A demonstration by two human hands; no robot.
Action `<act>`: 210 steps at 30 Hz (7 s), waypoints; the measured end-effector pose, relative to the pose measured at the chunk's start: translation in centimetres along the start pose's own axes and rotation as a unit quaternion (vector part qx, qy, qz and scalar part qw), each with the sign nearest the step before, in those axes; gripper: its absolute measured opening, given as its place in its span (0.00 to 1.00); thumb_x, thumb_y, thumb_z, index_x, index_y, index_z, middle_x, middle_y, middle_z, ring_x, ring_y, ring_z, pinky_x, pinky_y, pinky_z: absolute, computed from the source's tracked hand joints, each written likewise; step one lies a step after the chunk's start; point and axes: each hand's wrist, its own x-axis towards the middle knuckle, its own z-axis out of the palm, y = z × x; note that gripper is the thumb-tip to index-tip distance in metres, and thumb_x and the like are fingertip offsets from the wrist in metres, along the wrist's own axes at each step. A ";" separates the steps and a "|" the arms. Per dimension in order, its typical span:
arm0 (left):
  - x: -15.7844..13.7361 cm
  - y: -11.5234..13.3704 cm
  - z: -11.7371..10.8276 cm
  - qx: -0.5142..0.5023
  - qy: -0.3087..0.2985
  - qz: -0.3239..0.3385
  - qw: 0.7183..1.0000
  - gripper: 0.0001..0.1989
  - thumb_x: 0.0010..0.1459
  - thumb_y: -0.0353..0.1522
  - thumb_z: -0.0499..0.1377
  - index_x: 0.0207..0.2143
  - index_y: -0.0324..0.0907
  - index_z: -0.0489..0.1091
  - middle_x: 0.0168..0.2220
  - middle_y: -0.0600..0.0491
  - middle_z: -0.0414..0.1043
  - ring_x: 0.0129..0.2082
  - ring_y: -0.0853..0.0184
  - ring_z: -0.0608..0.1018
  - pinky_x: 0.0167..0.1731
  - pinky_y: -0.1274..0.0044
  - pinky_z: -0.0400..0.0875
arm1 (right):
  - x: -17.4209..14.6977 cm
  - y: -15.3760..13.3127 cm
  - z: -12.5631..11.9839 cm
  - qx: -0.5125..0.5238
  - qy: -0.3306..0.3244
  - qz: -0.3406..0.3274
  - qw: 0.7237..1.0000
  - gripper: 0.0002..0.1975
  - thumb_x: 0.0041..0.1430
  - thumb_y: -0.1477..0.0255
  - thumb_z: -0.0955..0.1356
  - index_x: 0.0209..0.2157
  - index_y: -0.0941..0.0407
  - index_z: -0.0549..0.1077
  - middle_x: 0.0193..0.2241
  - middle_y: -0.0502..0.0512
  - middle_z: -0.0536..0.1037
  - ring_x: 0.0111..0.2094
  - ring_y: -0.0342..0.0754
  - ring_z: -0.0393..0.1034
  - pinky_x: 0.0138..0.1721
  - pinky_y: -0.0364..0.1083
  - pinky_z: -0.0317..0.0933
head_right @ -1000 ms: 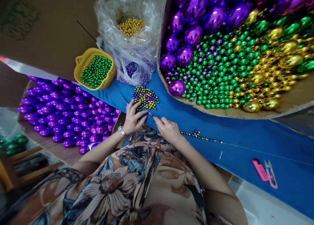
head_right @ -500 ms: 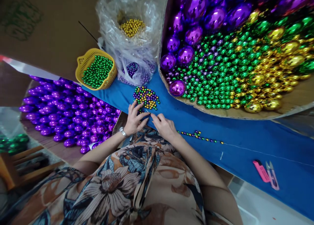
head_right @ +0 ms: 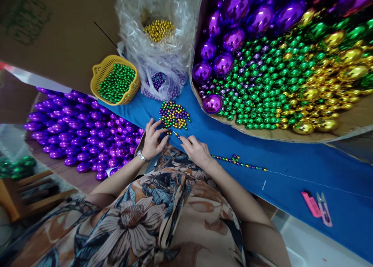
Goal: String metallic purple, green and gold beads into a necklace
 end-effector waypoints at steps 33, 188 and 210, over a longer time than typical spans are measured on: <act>2.6 3.2 2.7 0.004 -0.040 0.081 0.996 0.15 0.61 0.39 0.57 0.48 0.44 0.71 0.61 0.43 0.61 0.69 0.48 0.50 0.63 0.49 0.49 | -2.5 2.0 -1.5 -0.024 0.038 0.072 0.996 0.19 0.70 0.64 0.58 0.55 0.53 0.72 0.38 0.54 0.77 0.33 0.41 0.72 0.32 0.39 0.61; 0.1 0.2 0.0 -0.013 -0.028 -0.007 0.999 0.14 0.60 0.39 0.58 0.47 0.46 0.72 0.61 0.46 0.62 0.68 0.50 0.53 0.63 0.50 0.51 | 2.6 -0.9 0.5 -0.006 -0.007 -0.006 1.000 0.21 0.69 0.60 0.58 0.57 0.52 0.70 0.41 0.58 0.75 0.32 0.43 0.71 0.27 0.41 0.59; -0.9 -0.4 -0.8 -0.011 0.004 -0.024 1.000 0.12 0.60 0.37 0.58 0.44 0.43 0.72 0.58 0.44 0.65 0.66 0.51 0.57 0.63 0.52 0.54 | 1.4 -1.2 0.1 0.029 0.002 -0.038 0.999 0.19 0.69 0.62 0.59 0.54 0.52 0.73 0.39 0.56 0.76 0.34 0.42 0.72 0.31 0.39 0.61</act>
